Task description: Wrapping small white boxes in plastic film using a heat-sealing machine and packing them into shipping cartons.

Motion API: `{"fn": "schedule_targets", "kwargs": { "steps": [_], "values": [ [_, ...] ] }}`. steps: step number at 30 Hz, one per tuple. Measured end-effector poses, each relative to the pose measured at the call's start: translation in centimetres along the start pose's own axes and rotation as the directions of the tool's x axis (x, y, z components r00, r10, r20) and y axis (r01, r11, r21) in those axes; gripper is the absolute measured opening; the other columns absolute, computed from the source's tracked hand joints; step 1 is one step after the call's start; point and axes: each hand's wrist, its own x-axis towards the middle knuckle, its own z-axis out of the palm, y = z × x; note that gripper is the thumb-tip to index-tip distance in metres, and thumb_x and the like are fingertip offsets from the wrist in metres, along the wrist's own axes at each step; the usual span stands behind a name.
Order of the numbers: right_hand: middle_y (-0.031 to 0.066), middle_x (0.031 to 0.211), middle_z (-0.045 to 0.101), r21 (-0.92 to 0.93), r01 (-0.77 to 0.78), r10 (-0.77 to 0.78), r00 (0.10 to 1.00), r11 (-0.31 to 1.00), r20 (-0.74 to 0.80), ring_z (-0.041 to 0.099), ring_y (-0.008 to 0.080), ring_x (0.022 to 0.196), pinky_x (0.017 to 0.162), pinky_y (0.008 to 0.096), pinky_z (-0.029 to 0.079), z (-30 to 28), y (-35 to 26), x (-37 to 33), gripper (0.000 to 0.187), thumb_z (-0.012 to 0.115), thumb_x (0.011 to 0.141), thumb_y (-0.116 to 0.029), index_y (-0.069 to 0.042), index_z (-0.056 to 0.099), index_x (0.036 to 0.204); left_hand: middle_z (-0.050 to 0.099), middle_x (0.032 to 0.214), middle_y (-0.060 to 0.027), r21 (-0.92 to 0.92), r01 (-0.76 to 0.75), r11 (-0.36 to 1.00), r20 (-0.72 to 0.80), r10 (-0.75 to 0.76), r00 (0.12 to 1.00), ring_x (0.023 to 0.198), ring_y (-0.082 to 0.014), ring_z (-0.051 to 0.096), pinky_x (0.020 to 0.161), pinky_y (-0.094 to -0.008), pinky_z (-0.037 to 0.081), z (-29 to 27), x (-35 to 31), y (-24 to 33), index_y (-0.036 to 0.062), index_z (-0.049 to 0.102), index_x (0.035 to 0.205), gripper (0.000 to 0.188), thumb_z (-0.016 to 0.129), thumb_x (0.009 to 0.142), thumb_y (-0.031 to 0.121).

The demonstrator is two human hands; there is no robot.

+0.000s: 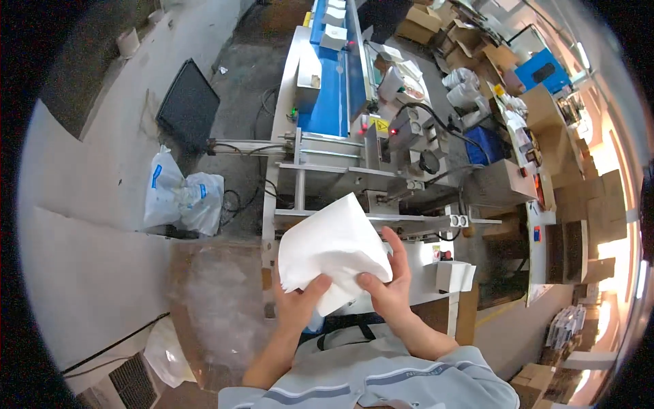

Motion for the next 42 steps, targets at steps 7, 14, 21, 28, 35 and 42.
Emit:
{"fn": "schedule_targets", "kwargs": {
  "steps": [7,14,21,28,35,42],
  "values": [
    [0.0135,0.125,0.054,-0.350,0.373,-0.347,0.928,0.859,0.135,0.058,0.0228,0.112,0.092,0.0357,0.050,1.7,-6.1,8.0,0.081,0.079,0.074,-0.006,-0.003,0.036,0.142,0.055,0.129,-0.0160,-0.015,-0.384,0.923,-0.013,0.384,0.923,0.117,-0.0236,0.055,0.098,-0.0375,0.045,1.9,4.2,1.7,-0.0019,0.039,0.139,0.064,0.064,0.090,0.030],
    [0.0100,0.101,0.065,0.239,0.540,-0.570,0.818,0.807,0.075,0.065,0.0193,0.086,0.063,0.0295,0.052,9.6,-20.4,32.0,0.053,0.077,0.080,-0.012,-0.002,0.051,0.125,0.054,0.128,-0.0223,0.873,-0.465,0.148,0.289,0.611,0.737,0.124,-0.0433,0.046,0.103,-0.0496,0.037,3.1,14.3,3.3,-0.0016,0.050,0.129,0.058,0.073,0.083,0.027],
    [0.0147,0.116,0.057,0.350,0.320,-0.283,0.947,0.880,-0.153,0.060,0.0310,0.098,0.071,0.0498,0.053,4.3,-10.3,61.1,0.064,0.080,0.075,-0.011,-0.003,0.043,0.127,0.061,0.121,-0.0172,0.920,-0.391,-0.003,0.341,0.498,0.797,0.121,-0.0387,0.052,0.101,-0.0512,0.040,4.1,16.8,1.8,0.0001,0.061,0.118,0.052,0.070,0.083,0.037],
    [0.0152,0.117,0.058,0.544,0.170,-0.062,0.976,0.822,-0.210,0.061,0.0313,0.097,0.072,0.0492,0.054,0.6,11.4,77.1,0.058,0.077,0.080,-0.014,-0.003,0.043,0.126,0.058,0.124,-0.0184,0.942,-0.335,0.001,0.314,0.339,0.887,0.118,-0.0419,0.053,0.098,-0.0540,0.042,3.3,17.6,1.3,0.0051,0.060,0.121,0.052,0.076,0.078,0.029],
    [0.0168,0.117,0.058,0.596,0.078,0.071,0.972,0.799,-0.224,0.059,0.0364,0.105,0.078,0.0540,0.055,-2.9,24.6,83.5,0.057,0.074,0.084,-0.019,-0.003,0.042,0.128,0.054,0.130,-0.0194,0.968,-0.243,0.058,0.234,0.128,0.964,0.124,-0.0434,0.048,0.105,-0.0575,0.037,4.4,19.4,2.8,0.0057,0.061,0.123,0.052,0.075,0.080,0.030],
    [0.0157,0.132,0.052,0.525,0.007,0.232,0.892,0.851,-0.388,0.052,0.0373,0.121,0.097,0.0576,0.046,-0.6,26.2,81.5,0.048,0.063,0.094,-0.023,-0.004,0.046,0.135,0.050,0.138,-0.0166,0.968,-0.251,-0.016,0.251,0.058,0.966,0.129,-0.0404,0.044,0.107,-0.0572,0.033,3.3,18.2,2.1,0.0096,0.060,0.128,0.054,0.072,0.083,0.036]
  ]
}}
